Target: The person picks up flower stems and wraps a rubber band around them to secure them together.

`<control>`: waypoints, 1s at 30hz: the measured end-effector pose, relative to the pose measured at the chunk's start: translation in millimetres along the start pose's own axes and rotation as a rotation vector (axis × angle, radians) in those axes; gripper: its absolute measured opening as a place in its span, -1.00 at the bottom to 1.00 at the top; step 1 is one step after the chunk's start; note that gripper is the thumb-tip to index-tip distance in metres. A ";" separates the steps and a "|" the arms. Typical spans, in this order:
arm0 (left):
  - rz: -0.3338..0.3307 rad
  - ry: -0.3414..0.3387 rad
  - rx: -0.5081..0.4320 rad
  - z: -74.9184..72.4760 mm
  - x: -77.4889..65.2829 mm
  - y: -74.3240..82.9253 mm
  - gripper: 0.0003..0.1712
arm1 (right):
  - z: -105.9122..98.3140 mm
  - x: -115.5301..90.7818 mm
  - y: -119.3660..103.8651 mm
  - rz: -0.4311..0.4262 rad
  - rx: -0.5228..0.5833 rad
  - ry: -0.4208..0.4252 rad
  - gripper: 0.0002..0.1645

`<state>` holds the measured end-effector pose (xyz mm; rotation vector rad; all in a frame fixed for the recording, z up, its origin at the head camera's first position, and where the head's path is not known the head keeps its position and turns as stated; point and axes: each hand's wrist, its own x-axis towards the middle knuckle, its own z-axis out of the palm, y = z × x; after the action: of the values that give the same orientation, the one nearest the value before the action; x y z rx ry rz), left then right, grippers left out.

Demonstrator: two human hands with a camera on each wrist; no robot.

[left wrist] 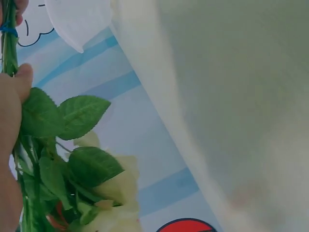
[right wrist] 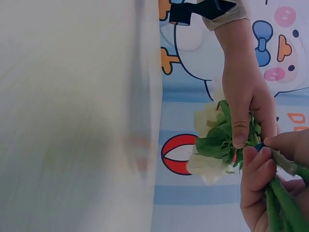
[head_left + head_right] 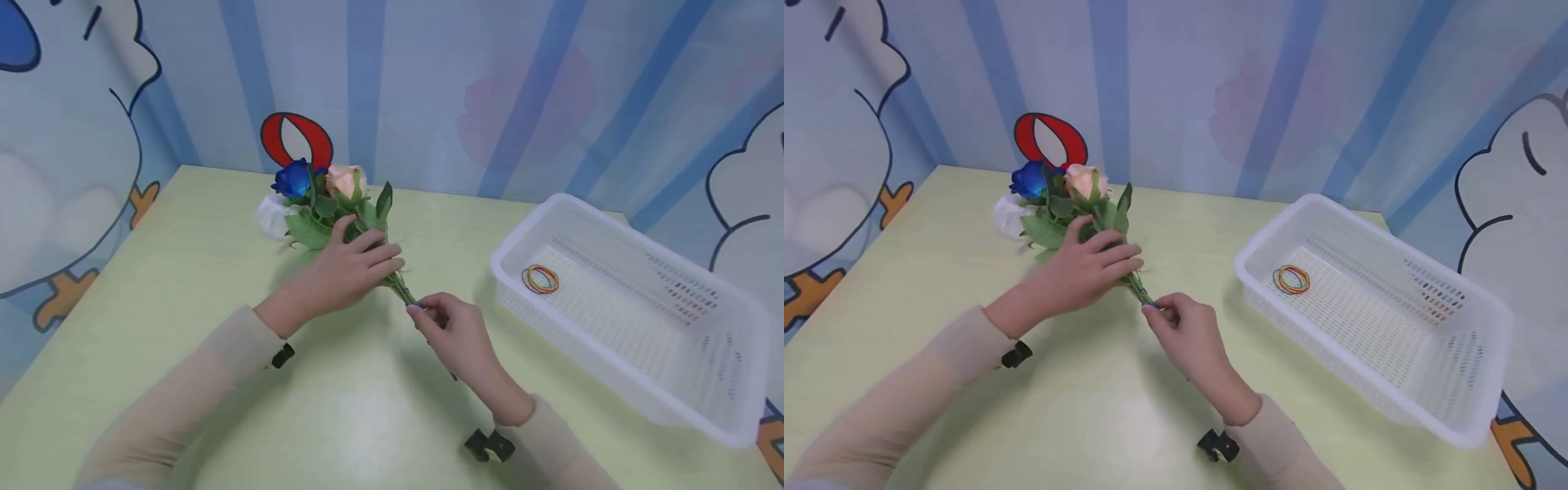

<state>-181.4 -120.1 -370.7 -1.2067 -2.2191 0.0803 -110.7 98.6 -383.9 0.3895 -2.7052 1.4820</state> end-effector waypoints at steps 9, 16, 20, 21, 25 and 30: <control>-0.276 0.568 -0.256 15.0 -5.7 27.3 -0.80 | 1.1 -0.9 11.5 -0.020 0.052 0.112 -0.79; -0.925 0.377 -1.236 10.7 4.0 50.7 -0.68 | 7.7 -2.8 16.5 -0.105 0.107 0.238 -0.82; -1.056 0.212 -1.659 9.3 15.9 45.2 -0.53 | 16.0 -5.5 18.2 -0.177 0.088 0.281 -0.83; -1.054 0.216 -1.726 8.9 18.5 43.9 -0.52 | 18.2 -6.3 18.6 -0.193 0.071 0.282 -0.83; -1.042 0.265 -1.836 8.5 25.3 42.1 -0.55 | 23.4 -9.1 17.9 -0.231 0.033 0.271 -0.84; -1.048 0.257 -1.801 10.2 26.2 45.9 -0.61 | 24.2 -10.5 15.3 -0.199 0.044 0.247 -0.84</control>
<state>-163.3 -70.6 -381.5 -0.3078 -2.0098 -2.6171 -101.9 88.4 -411.3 0.4306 -2.3731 1.4320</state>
